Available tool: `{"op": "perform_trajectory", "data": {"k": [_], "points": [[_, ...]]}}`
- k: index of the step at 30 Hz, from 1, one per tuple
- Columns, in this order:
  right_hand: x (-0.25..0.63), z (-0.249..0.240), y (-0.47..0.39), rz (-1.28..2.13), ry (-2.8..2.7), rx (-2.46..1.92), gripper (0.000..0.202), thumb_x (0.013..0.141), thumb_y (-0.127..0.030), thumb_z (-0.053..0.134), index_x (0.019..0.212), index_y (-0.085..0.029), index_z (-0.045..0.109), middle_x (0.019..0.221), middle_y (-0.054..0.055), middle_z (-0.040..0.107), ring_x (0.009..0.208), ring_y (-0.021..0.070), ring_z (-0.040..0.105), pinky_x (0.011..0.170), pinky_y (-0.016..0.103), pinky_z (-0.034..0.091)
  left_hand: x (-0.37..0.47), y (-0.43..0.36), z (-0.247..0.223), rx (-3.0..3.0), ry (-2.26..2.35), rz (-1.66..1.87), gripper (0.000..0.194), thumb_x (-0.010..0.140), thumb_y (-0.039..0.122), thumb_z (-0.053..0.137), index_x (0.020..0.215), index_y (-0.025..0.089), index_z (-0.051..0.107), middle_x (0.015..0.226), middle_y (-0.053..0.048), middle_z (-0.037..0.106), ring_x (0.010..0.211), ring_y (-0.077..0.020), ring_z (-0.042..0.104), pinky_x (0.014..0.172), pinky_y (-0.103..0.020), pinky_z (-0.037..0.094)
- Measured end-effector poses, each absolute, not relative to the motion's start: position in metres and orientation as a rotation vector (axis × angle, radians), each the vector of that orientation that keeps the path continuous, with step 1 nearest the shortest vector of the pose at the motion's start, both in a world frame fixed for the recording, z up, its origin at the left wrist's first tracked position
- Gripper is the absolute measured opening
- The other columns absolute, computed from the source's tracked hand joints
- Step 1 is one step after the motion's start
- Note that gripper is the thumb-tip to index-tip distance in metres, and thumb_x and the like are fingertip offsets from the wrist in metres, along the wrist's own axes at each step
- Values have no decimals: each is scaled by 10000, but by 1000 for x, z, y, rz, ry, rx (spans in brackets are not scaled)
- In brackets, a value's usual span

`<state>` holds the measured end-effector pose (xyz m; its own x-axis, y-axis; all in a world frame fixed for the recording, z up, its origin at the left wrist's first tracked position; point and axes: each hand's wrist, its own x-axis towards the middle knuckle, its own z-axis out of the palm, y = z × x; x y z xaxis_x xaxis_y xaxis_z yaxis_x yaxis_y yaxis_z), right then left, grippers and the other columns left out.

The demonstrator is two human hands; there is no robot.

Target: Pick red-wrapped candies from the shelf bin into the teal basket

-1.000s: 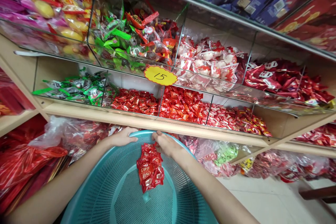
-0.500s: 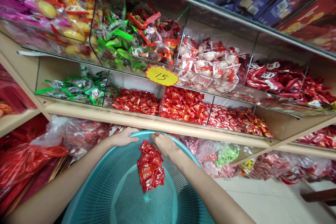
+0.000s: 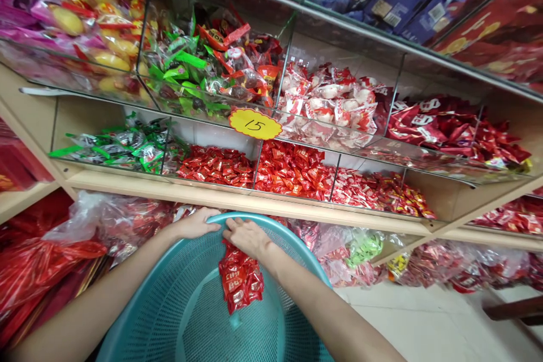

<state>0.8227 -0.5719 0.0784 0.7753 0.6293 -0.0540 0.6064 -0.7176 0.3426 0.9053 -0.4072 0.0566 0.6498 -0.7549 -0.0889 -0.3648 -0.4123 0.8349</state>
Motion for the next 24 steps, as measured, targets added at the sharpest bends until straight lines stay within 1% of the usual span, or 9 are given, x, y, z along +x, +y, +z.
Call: {"op": "perform_trajectory", "data": {"k": [4, 9, 14, 16, 21, 24], "points": [[824, 78, -577, 110, 944, 2643, 163, 874, -215, 367, 885, -191, 528, 948, 53, 496, 846, 172, 503, 634, 284, 455, 905, -407, 58, 2016, -862, -599, 183, 634, 305, 479, 667, 124, 478, 608, 26, 417, 580, -98, 374, 543, -205, 302], [824, 79, -587, 138, 894, 2647, 126, 859, -185, 392, 867, -181, 518, 916, 47, 503, 812, 168, 504, 642, 285, 451, 905, -407, 56, 2017, -886, -580, 183, 646, 299, 480, 676, 119, 501, 614, 24, 430, 580, -96, 383, 551, -204, 311], [823, 80, -598, 154, 761, 2701, 101, 833, -143, 418, 868, -173, 508, 924, 53, 501, 865, 171, 494, 723, 293, 434, 907, -407, 55, 2018, -887, -594, 230, 655, 319, 487, 736, 110, 538, 654, 12, 475, 597, -103, 404, 561, -205, 330], [820, 81, -600, 135, 734, 2744, 109, 826, -142, 424, 891, -180, 502, 936, 52, 497, 868, 164, 491, 725, 282, 429, 907, -407, 56, 2026, -891, -595, 235, 655, 323, 487, 737, 109, 541, 658, 9, 483, 604, -106, 412, 566, -205, 335], [814, 84, -596, 115, 814, 2859, 111, 826, -205, 431, 911, -186, 500, 953, 51, 486, 870, 163, 486, 733, 281, 423, 906, -408, 58, 2023, -897, -590, 244, 651, 326, 488, 743, 107, 545, 682, -1, 499, 626, -113, 426, 592, -209, 351], [814, 83, -593, 106, 800, 2896, 113, 839, -182, 401, 889, -186, 503, 941, 53, 497, 865, 162, 488, 739, 287, 417, 906, -407, 57, 2021, -890, -590, 247, 649, 330, 492, 745, 109, 547, 688, -1, 507, 631, -114, 431, 600, -209, 356]]}}
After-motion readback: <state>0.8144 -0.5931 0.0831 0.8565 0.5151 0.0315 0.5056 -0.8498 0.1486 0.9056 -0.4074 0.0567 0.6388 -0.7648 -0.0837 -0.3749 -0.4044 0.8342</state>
